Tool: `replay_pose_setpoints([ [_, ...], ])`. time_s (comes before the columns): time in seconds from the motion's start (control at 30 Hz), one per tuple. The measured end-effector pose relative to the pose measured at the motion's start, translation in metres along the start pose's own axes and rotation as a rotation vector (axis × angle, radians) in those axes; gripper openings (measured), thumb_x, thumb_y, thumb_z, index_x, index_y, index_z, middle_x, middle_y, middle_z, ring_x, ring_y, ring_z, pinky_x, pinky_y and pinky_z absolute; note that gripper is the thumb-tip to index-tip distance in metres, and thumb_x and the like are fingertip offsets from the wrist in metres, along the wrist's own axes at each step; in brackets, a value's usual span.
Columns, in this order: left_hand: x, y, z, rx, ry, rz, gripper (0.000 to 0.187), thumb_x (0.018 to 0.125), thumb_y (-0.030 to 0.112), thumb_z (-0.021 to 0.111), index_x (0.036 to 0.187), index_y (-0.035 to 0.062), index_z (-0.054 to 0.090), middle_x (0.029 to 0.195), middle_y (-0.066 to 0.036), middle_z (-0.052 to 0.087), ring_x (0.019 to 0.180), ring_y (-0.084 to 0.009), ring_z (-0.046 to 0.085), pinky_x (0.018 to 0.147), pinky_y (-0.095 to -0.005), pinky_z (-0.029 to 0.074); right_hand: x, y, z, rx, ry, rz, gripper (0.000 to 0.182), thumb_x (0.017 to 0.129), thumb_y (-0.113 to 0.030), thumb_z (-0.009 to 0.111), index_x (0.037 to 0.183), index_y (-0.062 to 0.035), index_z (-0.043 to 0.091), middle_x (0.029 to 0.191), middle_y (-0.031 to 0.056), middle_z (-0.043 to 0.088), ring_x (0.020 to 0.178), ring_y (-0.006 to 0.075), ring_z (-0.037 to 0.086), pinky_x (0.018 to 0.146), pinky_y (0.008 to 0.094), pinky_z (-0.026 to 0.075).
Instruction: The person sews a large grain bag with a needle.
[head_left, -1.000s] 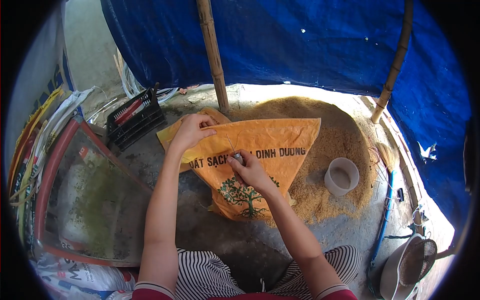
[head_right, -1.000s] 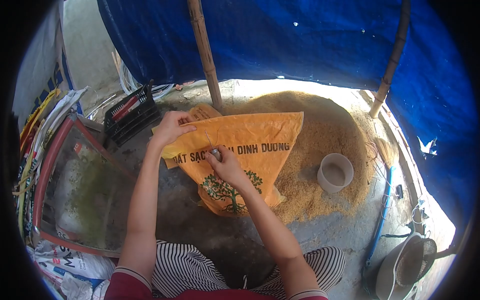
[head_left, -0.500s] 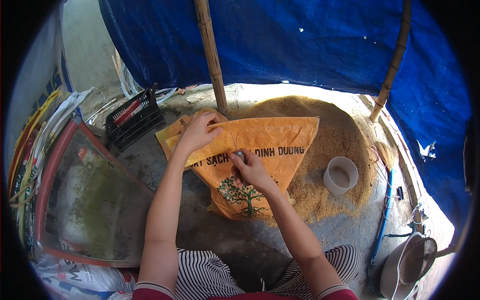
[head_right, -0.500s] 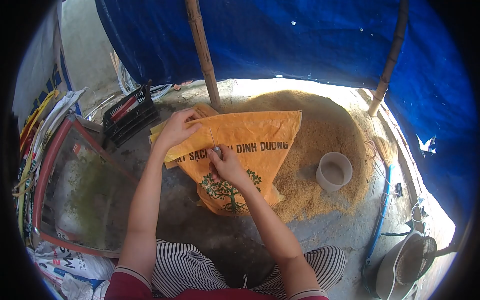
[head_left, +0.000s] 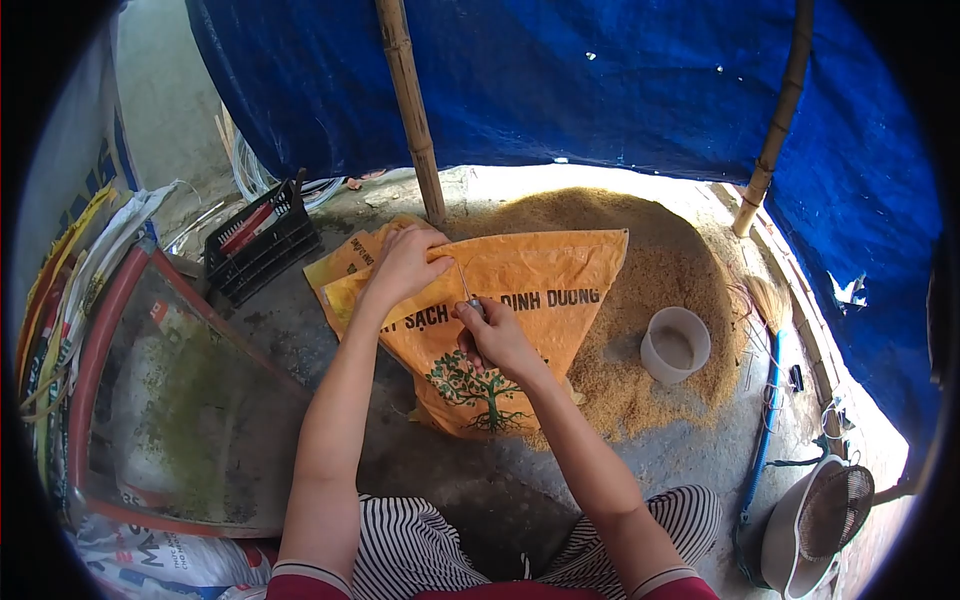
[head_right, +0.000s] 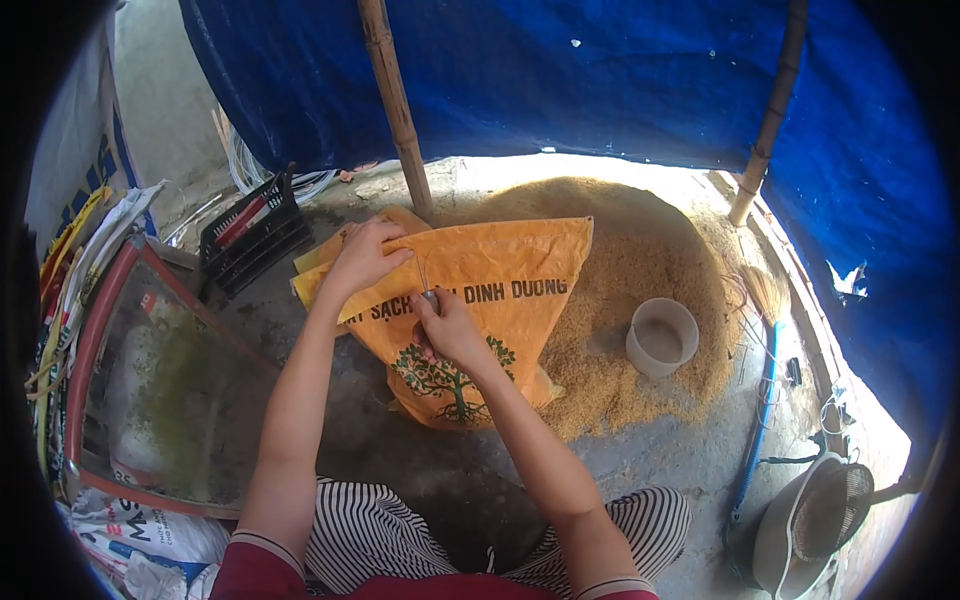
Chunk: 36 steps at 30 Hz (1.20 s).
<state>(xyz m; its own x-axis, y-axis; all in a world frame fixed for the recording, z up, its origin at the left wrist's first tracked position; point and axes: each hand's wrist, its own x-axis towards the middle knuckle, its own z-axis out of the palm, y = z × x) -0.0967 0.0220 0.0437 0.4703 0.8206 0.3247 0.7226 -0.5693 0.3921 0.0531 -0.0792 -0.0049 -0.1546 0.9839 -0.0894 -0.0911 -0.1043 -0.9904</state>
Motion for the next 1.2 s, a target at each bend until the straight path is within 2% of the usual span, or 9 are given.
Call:
replay_pose_setpoints([
  [0.27, -0.003, -0.001, -0.009, -0.013, -0.038, -0.017, 0.030, 0.075, 0.027, 0.069, 0.097, 0.0069, 0.070, 0.096, -0.015, 0.066, 0.098, -0.0293, 0.055, 0.093, -0.0415, 0.035, 0.006, 0.004, 0.003, 0.016, -0.006, -0.005, 0.028, 0.096, -0.024, 0.046, 0.087, 0.0021, 0.047, 0.055, 0.0060, 0.052, 0.036, 0.0105, 0.043, 0.033, 0.0257, 0.036],
  [0.57, 0.001, -0.021, -0.001, -0.104, -0.090, -0.007, 0.030, 0.076, 0.025, 0.067, 0.098, 0.0046, 0.068, 0.096, -0.017, 0.065, 0.098, -0.0308, 0.055, 0.094, -0.0427, 0.035, 0.003, -0.002, 0.007, 0.026, -0.011, 0.050, 0.028, 0.096, -0.026, 0.046, 0.097, 0.0015, 0.050, 0.057, 0.0054, 0.052, 0.036, 0.0083, 0.040, 0.032, 0.0233, 0.034],
  [0.67, 0.003, -0.031, 0.004, -0.146, -0.093, 0.030, 0.029, 0.077, 0.023, 0.065, 0.097, 0.0026, 0.067, 0.094, -0.018, 0.065, 0.097, -0.0326, 0.056, 0.091, -0.0427, 0.038, 0.005, -0.006, 0.004, 0.196, -0.048, 0.177, 0.029, 0.097, -0.027, 0.043, 0.099, 0.0010, 0.051, 0.058, 0.0036, 0.051, 0.036, 0.0068, 0.039, 0.031, 0.0222, 0.032],
  [0.73, 0.001, -0.028, 0.002, -0.178, -0.090, 0.054, 0.028, 0.077, 0.023, 0.064, 0.095, 0.0013, 0.067, 0.092, -0.019, 0.064, 0.095, -0.0339, 0.057, 0.088, -0.0425, 0.040, 0.015, 0.005, -0.006, 0.862, -0.264, 0.324, 0.029, 0.097, -0.028, 0.042, 0.100, -0.0005, 0.051, 0.058, 0.0021, 0.049, 0.036, 0.0060, 0.037, 0.030, 0.0211, 0.030],
  [0.83, -0.002, -0.014, -0.002, -0.127, -0.057, 0.058, 0.027, 0.077, 0.021, 0.064, 0.093, -0.0008, 0.066, 0.088, -0.020, 0.064, 0.089, -0.0352, 0.059, 0.079, -0.0407, 0.044, 0.024, 0.010, -0.015, 1.235, -0.488, 0.377, 0.029, 0.097, -0.030, 0.044, 0.098, -0.0015, 0.051, 0.059, 0.0021, 0.050, 0.037, 0.0066, 0.037, 0.029, 0.0211, 0.028],
  [0.87, -0.002, -0.012, 0.000, -0.167, -0.066, 0.043, 0.024, 0.078, 0.018, 0.063, 0.092, -0.0014, 0.066, 0.087, -0.019, 0.064, 0.086, -0.0353, 0.059, 0.076, -0.0399, 0.045, 0.023, 0.011, -0.014, 1.235, -0.488, 0.376, 0.029, 0.097, -0.030, 0.044, 0.098, -0.0015, 0.051, 0.059, 0.0021, 0.050, 0.037, 0.0066, 0.037, 0.029, 0.0211, 0.028],
  [0.93, -0.002, -0.009, 0.002, -0.207, -0.077, 0.028, 0.022, 0.078, 0.016, 0.062, 0.091, -0.0020, 0.065, 0.086, -0.019, 0.064, 0.083, -0.0354, 0.059, 0.073, -0.0391, 0.046, 0.015, 0.002, -0.007, 0.404, -0.151, 0.219, 0.030, 0.096, -0.030, 0.046, 0.096, -0.0007, 0.051, 0.058, 0.0028, 0.050, 0.038, 0.0085, 0.039, 0.030, 0.0238, 0.030],
  [1.1, -0.005, 0.000, 0.010, -0.116, 0.041, 0.245, 0.017, 0.080, 0.009, 0.057, 0.090, -0.0037, 0.063, 0.081, -0.017, 0.061, 0.079, -0.0342, 0.058, 0.069, -0.0383, 0.045, 0.012, 0.004, -0.005, 0.196, -0.077, 0.116, 0.029, 0.096, -0.028, 0.047, 0.097, 0.0005, 0.051, 0.056, 0.0021, 0.047, 0.036, 0.0093, 0.038, 0.031, 0.0262, 0.034],
  [1.2, -0.006, 0.003, 0.011, -0.130, 0.063, 0.245, 0.016, 0.079, 0.006, 0.056, 0.089, -0.0018, 0.065, 0.085, -0.017, 0.062, 0.079, -0.0356, 0.060, 0.071, -0.0421, 0.046, 0.011, 0.006, -0.004, 0.039, -0.028, 0.040, 0.028, 0.095, -0.026, 0.047, 0.097, 0.0014, 0.051, 0.054, 0.0015, 0.044, 0.035, 0.0099, 0.037, 0.031, 0.0280, 0.036],
])
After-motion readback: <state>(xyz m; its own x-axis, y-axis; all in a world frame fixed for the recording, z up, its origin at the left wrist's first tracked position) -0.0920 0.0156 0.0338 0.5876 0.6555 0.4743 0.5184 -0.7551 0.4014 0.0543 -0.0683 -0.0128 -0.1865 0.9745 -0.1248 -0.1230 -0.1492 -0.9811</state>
